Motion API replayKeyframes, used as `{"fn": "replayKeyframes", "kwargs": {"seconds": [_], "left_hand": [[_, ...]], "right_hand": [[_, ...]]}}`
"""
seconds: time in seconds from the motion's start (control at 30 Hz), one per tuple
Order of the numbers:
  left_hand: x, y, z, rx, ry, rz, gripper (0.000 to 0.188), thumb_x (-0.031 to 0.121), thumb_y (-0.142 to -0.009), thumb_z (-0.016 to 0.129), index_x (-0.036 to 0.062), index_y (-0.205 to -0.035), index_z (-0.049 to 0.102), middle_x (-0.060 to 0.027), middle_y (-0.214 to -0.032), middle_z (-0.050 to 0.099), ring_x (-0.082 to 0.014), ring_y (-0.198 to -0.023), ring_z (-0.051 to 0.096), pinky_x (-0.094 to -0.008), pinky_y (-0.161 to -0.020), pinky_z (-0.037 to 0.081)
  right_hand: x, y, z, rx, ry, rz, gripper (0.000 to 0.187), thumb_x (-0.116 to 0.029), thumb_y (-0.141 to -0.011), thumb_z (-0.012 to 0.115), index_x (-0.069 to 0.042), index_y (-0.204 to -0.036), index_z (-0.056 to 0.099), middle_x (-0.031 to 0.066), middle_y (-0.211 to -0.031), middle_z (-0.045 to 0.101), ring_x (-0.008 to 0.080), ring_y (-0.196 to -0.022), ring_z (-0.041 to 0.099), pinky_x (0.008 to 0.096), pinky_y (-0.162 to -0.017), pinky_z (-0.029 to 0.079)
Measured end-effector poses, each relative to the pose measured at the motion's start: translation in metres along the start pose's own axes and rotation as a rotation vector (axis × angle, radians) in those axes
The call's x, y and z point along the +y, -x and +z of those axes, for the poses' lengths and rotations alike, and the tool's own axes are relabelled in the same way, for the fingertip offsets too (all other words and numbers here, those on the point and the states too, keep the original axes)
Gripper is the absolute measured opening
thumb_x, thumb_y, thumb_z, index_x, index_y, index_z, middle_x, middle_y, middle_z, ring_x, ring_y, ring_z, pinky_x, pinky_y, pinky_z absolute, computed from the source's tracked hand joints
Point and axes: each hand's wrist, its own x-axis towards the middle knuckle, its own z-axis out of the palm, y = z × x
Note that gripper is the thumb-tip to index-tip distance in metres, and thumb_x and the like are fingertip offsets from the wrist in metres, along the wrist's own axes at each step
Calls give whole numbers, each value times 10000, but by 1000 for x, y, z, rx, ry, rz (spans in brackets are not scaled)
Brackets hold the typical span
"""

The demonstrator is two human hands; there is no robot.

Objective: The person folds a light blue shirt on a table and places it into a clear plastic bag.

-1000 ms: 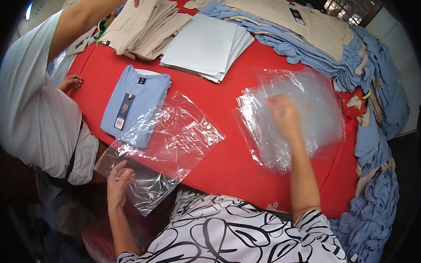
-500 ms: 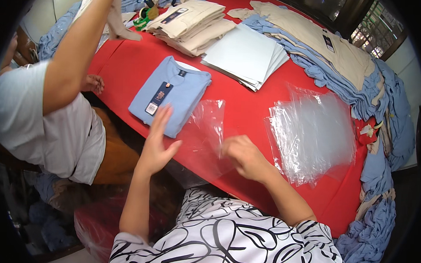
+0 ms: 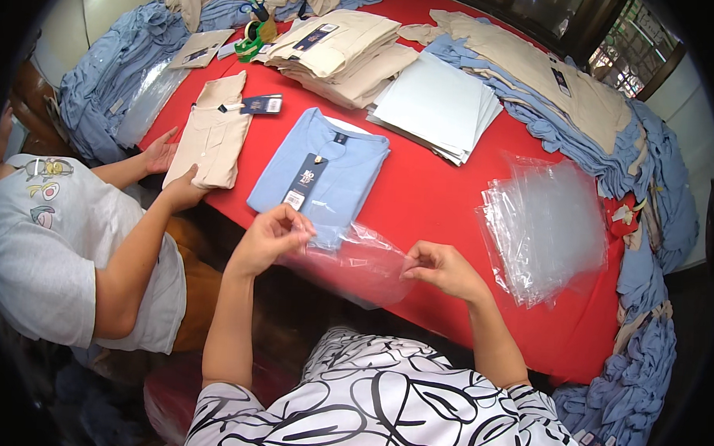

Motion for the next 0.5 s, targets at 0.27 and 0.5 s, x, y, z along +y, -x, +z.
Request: {"fn": "replayKeyframes", "kwargs": {"seconds": [0.27,0.5], "left_hand": [[-35,53,-45,-202,236,-41,164,78,-868,711,57,-948,569,-49,-844,624,-135,-798,614,-281,-750,496],[-45,39,-114,-147,521,142,173,171,-916,697,42,-856,599,-34,-752,591,-126,-719,558,-267,-670,434]], "right_hand": [[18,-53,67,325,-724,37,97,-108,-934,659,-62,-975,584,58,-819,666,146,-691,644,268,-640,529],[32,-67,119,-6,-943,-40,325,-262,-1013,555,-14,-1211,626,82,-880,667,169,-877,638,311,-814,505]]}}
